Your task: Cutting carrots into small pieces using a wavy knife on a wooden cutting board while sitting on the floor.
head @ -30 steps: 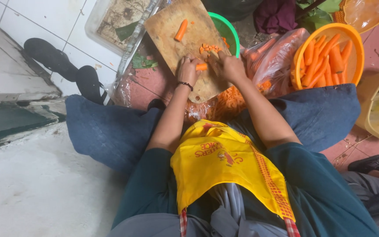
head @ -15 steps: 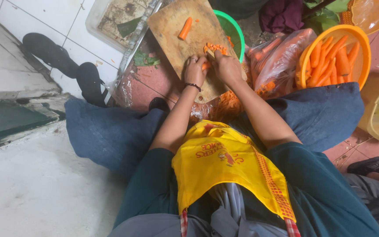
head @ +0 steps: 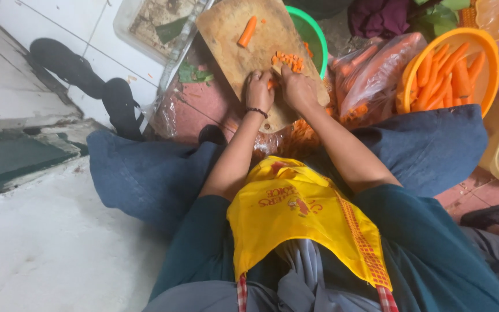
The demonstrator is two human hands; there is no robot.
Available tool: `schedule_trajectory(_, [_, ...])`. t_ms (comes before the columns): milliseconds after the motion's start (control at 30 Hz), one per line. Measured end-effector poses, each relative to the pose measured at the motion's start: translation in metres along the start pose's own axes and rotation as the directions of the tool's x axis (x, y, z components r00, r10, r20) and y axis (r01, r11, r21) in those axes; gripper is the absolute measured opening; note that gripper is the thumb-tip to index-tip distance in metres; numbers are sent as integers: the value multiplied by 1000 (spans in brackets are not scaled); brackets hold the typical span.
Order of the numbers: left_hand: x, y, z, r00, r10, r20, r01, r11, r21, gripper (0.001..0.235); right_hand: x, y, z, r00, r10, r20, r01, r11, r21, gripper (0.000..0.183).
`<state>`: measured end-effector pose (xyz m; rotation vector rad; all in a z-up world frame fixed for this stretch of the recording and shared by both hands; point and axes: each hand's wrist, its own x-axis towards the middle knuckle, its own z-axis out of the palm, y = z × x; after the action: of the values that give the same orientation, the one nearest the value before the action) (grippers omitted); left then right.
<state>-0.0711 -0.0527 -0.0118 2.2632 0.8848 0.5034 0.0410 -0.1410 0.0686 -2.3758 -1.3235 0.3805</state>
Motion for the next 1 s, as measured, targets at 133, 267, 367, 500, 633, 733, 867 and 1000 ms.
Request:
schedule_trajectory(133, [8, -8, 10, 996, 79, -37, -77, 995, 59, 39, -6, 9, 20, 1000, -20, 0, 20, 998, -66, 17])
schedule_trajectory(267, [1, 2, 4, 1000, -26, -2, 26, 1000, -2, 27, -2, 10, 5, 998, 41, 47, -37, 995, -89, 17])
schedule_trajectory(367, [3, -1, 7, 999, -26, -33, 24, 998, -65, 29, 1, 8, 1, 997, 51, 57, -48, 997, -66, 15])
schedule_trajectory(500, [4, -3, 10, 997, 39, -61, -43, 998, -53, 30, -9, 18, 27, 1000, -16, 9, 16, 998, -64, 15])
schedule_trajectory(633, [2, -10, 12, 991, 79, -109, -93, 987, -132, 23, -3, 20, 19, 999, -20, 25, 23, 996, -89, 17])
schedule_trajectory(733, [5, -5, 6, 994, 27, -109, -48, 981, -187, 23, 2, 10, 5, 998, -9, 58, 13, 997, -74, 17])
schedule_trajectory(867, [-8, -5, 9, 996, -83, -12, 79, 977, -197, 20, -12, 5, 22, 999, -36, 23, 37, 997, -60, 19])
schedule_trajectory(1000, [3, -5, 9, 989, 23, -146, -47, 986, -161, 21, -2, 11, 16, 999, -33, -3, 33, 994, -102, 16])
